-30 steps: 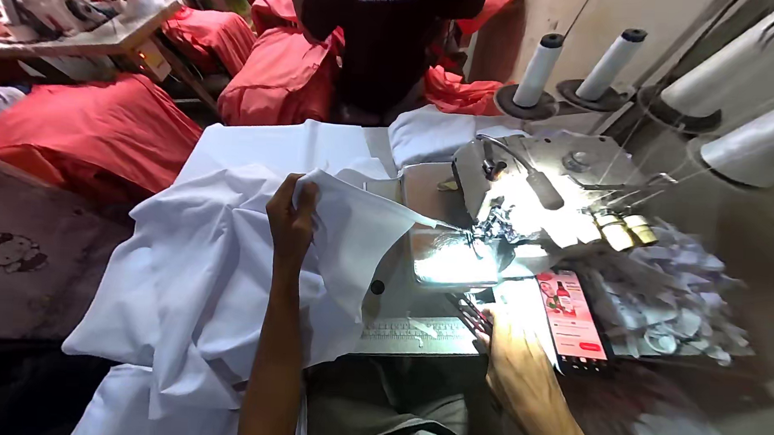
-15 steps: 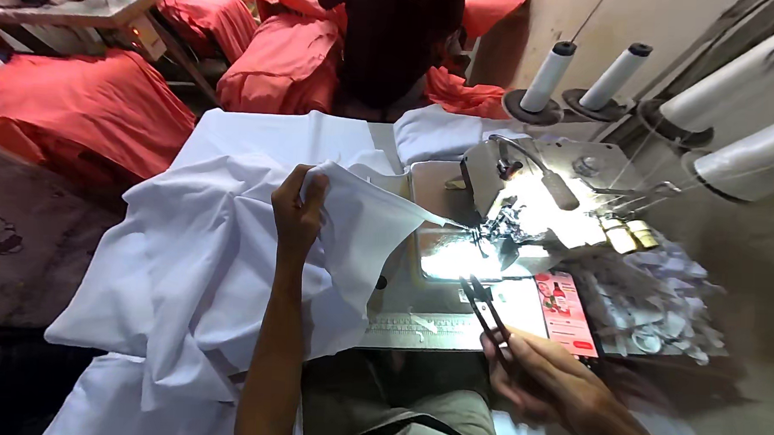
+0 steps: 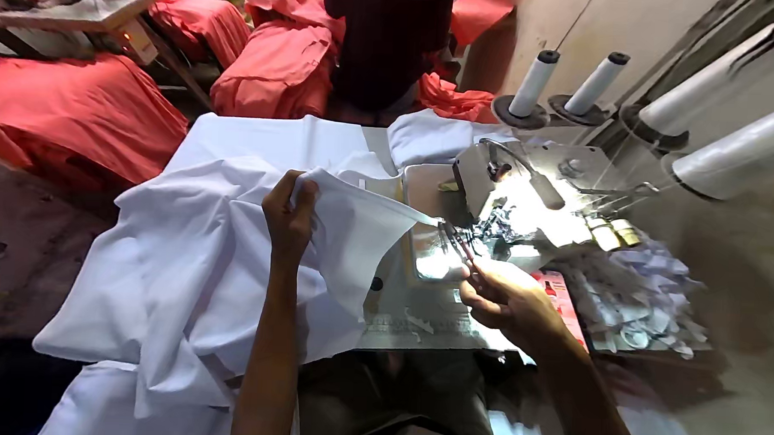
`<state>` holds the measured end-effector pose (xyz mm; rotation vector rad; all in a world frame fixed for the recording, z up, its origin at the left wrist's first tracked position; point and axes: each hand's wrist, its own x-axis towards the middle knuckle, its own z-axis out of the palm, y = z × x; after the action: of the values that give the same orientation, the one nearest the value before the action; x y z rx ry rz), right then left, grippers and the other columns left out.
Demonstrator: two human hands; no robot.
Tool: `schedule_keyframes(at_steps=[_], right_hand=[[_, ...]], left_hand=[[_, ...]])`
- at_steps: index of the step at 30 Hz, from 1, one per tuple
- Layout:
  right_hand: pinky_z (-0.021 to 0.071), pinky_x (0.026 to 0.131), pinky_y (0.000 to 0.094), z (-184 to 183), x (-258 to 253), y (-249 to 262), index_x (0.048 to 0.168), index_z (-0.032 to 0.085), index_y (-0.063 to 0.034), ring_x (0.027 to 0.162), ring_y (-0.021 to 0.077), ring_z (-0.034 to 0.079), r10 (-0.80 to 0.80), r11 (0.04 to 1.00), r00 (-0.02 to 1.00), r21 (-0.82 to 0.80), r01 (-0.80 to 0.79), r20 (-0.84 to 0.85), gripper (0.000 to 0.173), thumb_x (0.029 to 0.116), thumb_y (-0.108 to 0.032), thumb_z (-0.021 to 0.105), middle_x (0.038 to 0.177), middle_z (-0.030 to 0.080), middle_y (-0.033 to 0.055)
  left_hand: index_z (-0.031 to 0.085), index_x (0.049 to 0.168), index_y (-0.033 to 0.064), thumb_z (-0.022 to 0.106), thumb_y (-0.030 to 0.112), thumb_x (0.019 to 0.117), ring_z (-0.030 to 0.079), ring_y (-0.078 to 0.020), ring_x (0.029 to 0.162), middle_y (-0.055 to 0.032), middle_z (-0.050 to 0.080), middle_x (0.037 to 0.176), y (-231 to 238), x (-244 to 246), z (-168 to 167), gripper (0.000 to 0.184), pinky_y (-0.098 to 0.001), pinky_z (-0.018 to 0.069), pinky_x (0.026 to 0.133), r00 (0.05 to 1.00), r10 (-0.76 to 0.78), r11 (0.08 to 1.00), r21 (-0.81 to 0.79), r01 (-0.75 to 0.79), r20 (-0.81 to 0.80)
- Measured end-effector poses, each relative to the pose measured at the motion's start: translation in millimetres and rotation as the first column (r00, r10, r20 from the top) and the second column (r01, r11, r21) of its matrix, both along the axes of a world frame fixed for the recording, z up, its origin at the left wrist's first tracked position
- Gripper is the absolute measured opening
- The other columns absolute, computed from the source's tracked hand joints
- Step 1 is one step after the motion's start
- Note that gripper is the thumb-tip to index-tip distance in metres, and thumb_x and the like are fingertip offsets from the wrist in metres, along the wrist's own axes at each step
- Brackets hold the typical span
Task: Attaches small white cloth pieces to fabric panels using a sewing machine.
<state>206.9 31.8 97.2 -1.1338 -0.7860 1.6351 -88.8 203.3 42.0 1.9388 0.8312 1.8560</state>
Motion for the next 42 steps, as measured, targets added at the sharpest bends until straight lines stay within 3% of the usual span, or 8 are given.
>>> schedule_keyframes(at_steps=[8,11,15,20,26,30,38,42], right_hand=[[0.0503,0.064,0.0265,-39,8,-31,0.118,0.061,-0.0079,0.071,0.0087,0.057,0.414,0.734,0.599,0.139,-0.665,0.685,0.034,0.1106,-0.033,0.04,0.086,0.06,0.0006],[0.0552,0.086,0.0455,-52,-6,-41,0.122,0.063,-0.0047,0.099,0.0279,0.066,0.28,0.812,0.254,-0.087,-0.577,0.926,0.03,0.1084,-0.024,0.044,0.11,0.064,0.0146],[0.0601,0.072,0.0478,-73,-30,-48,0.121,0.059,0.0029,0.088,0.0356,0.071,-0.014,0.936,-0.055,-0.007,-0.351,0.998,0.028,0.1014,-0.018,0.06,0.112,0.064,0.0225],[0.0587,0.062,0.0494,-71,-45,-46,0.121,0.063,0.0033,0.082,0.0386,0.071,-0.096,0.961,-0.264,0.02,-0.276,0.96,0.042,0.0972,-0.03,0.068,0.106,0.064,0.0256],[0.0562,0.055,0.0484,-13,-62,-41,0.12,0.068,-0.006,0.07,0.0328,0.069,-0.246,0.862,-0.17,0.136,-0.488,0.954,0.033,0.0969,-0.03,0.065,0.089,0.068,0.014],[0.0536,0.056,0.0563,36,-82,10,0.133,0.061,-0.002,0.065,0.0376,0.068,-0.333,0.835,-0.07,0.259,-0.485,0.94,0.039,0.0992,-0.021,0.063,0.083,0.069,0.0176],[0.0552,0.078,0.0625,27,-145,188,0.133,0.063,-0.0102,0.119,0.0487,0.056,-0.316,0.724,-0.056,0.202,-0.66,0.947,0.056,0.0817,-0.015,0.083,0.13,0.059,0.0232],[0.0517,0.081,0.067,4,-157,238,0.106,0.075,-0.0052,0.11,0.0482,0.063,-0.254,0.655,-0.207,0.011,-0.755,0.945,0.018,0.0909,-0.014,0.072,0.109,0.069,0.0247]], left_hand=[[0.064,0.117,0.0,0.043,0.012,0.1076,0.051,0.0006,0.066,0.0029,0.057,0.08,7,-54,-9,0.025,-0.0205,0.0471,0.064,0.988,-0.095,0.831,-0.556,0.011,-0.121],[0.063,0.11,-0.0063,0.051,0.014,0.107,0.061,-0.031,0.077,-0.0216,0.063,0.088,8,-65,-15,0.024,-0.0518,0.0516,0.073,0.892,-0.019,0.721,-0.625,-0.3,-0.451],[0.056,0.137,0.0023,0.074,0.006,0.0892,0.062,-0.0462,0.111,-0.029,0.06,0.126,9,-66,2,0.051,-0.0636,0.0516,0.091,0.757,0.161,0.734,-0.436,-0.52,-0.633],[0.051,0.148,0.0183,0.057,0.002,0.096,0.067,-0.0209,0.094,-0.0081,0.055,0.145,4,-41,72,0.055,-0.0409,0.0587,0.075,0.756,-0.178,0.942,-0.332,-0.056,-0.63],[0.071,0.115,0.0071,0.054,0.01,0.1036,0.069,-0.0216,0.09,-0.0093,0.07,0.099,11,-16,65,0.021,-0.042,0.0571,0.085,0.536,-0.345,0.937,-0.32,0.143,-0.77],[0.071,0.097,0.0044,0.049,0.013,0.1072,0.059,-0.0091,0.064,-0.0031,0.066,0.079,-35,-52,58,0.027,-0.0267,0.0523,0.061,0.801,-0.163,0.966,-0.258,0.011,-0.577],[0.063,0.124,0.0105,0.07,0.016,0.0962,0.052,-0.0154,0.058,-0.0032,0.055,0.071,-131,-133,15,0.03,-0.0371,0.0484,0.057,0.869,0.296,0.672,-0.56,-0.485,-0.397],[0.054,0.141,0.0092,0.076,0.028,0.0937,0.063,-0.0182,0.069,-0.0093,0.069,0.081,-149,-157,5,0.056,-0.0408,0.0559,0.07,0.907,0.23,0.367,-0.832,-0.417,-0.353]])
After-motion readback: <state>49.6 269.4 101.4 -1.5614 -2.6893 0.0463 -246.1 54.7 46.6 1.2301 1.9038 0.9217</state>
